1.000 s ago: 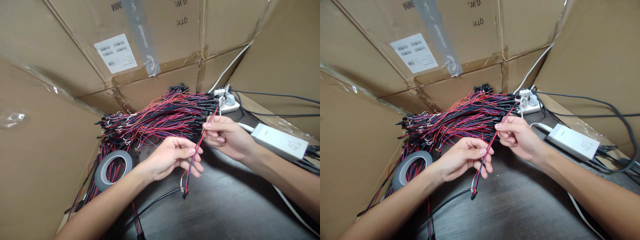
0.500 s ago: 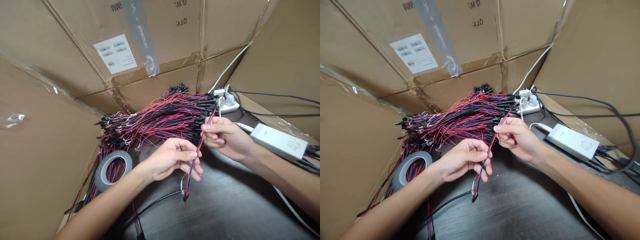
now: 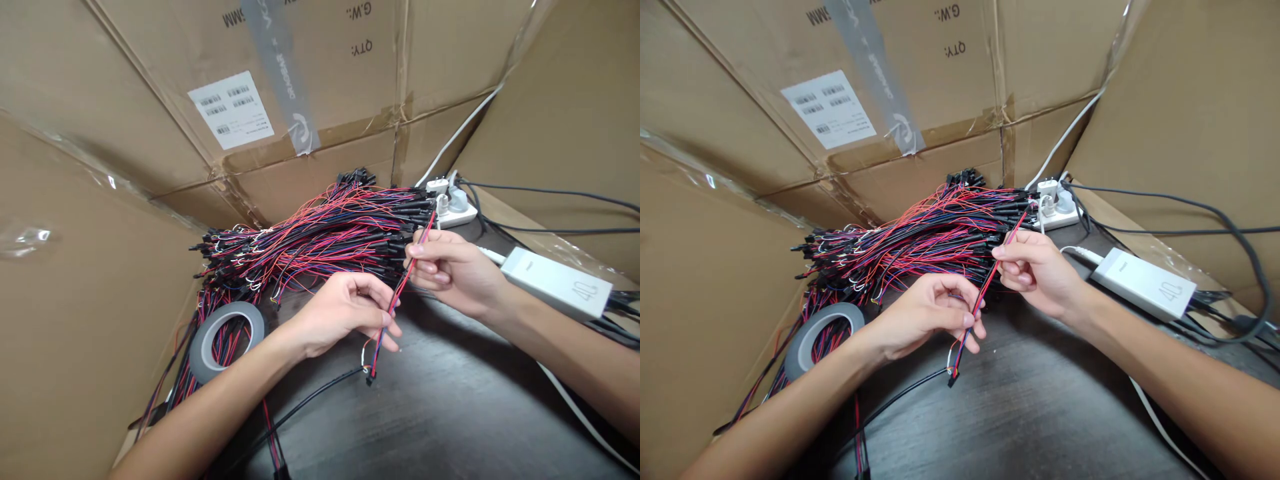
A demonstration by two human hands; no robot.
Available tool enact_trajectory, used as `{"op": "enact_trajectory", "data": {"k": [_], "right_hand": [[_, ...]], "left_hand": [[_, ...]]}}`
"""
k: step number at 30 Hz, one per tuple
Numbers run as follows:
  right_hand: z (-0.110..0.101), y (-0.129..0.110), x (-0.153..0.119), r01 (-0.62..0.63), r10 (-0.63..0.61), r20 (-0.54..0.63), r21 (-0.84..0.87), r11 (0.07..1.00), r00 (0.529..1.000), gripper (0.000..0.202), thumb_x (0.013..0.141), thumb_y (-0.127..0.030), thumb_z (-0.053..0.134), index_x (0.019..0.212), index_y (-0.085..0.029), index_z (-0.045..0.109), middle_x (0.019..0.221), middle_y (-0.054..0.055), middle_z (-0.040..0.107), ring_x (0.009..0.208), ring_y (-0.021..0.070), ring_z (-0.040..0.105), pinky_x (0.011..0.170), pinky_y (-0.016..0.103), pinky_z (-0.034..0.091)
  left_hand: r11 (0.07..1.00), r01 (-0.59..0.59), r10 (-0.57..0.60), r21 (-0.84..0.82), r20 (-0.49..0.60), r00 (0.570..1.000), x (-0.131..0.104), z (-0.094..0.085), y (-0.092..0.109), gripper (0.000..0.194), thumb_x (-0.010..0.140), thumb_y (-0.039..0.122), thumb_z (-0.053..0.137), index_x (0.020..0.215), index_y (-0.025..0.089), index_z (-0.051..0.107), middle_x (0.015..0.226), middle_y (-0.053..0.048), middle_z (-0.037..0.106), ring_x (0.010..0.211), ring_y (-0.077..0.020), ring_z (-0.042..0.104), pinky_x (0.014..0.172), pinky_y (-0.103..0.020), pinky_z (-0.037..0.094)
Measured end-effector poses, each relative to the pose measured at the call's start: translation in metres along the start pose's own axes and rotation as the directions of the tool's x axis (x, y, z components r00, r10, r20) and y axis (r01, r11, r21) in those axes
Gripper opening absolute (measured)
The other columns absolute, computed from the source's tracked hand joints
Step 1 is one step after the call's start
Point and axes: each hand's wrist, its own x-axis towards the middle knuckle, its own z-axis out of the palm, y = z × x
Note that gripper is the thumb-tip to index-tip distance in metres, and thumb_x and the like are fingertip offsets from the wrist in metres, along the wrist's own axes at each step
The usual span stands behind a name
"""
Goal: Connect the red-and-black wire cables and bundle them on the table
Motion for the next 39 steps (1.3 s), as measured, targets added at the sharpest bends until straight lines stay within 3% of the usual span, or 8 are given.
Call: {"op": "enact_trajectory", "data": {"k": [6,16,30,39], "right_hand": [[-0.0034,-0.0013,0.0015,0.006,-0.007,0.035,0.016,1.000,0.999,0.032,0.064,-0.011,0.074,0.049,-0.014,0.047,0.043,-0.006,0.042,0.032,0.0007,0.028,0.033,0.015,0.018],[-0.0041,-0.0014,0.0017,-0.004,0.003,0.040,0.031,1.000,0.999,0.030,0.064,-0.010,0.074,0.051,-0.014,0.048,0.044,-0.006,0.045,0.032,0.0006,0.028,0.033,0.015,0.019],[-0.0039,-0.0006,0.0016,-0.011,0.012,0.041,-0.009,1.000,0.999,0.032,0.064,-0.013,0.076,0.050,-0.015,0.047,0.044,-0.006,0.043,0.033,0.0009,0.027,0.035,0.016,0.017],[-0.0048,0.0003,0.0018,0.013,-0.011,0.046,-0.030,0.999,0.999,0.034,0.065,-0.015,0.076,0.052,-0.015,0.045,0.044,-0.007,0.042,0.033,0.0007,0.027,0.035,0.016,0.017]], "left_hand": [[0.998,0.060,-0.060,-0.006,-0.009,0.998,-0.0034,-0.0011,0.0048,0.013,0.073,0.015,0.070,0.083,0.007,0.066,0.070,-0.010,0.072,0.060,-0.0202,0.072,0.057,-0.024,0.055],[0.998,0.052,-0.052,-0.023,0.006,0.999,-0.0042,-0.0017,0.0065,0.014,0.073,0.014,0.068,0.084,0.005,0.068,0.069,-0.011,0.072,0.061,-0.0204,0.073,0.060,-0.027,0.058],[0.994,0.012,-0.014,0.106,0.014,1.000,-0.0041,0.0007,0.0062,0.014,0.066,0.004,0.064,0.078,0.009,0.061,0.071,-0.003,0.063,0.068,-0.0181,0.071,0.066,-0.031,0.059],[0.981,0.027,-0.040,0.191,0.067,0.997,-0.0051,0.0000,0.0085,0.021,0.065,0.002,0.060,0.083,0.012,0.055,0.073,0.001,0.058,0.060,-0.0143,0.069,0.054,-0.022,0.053]]}}
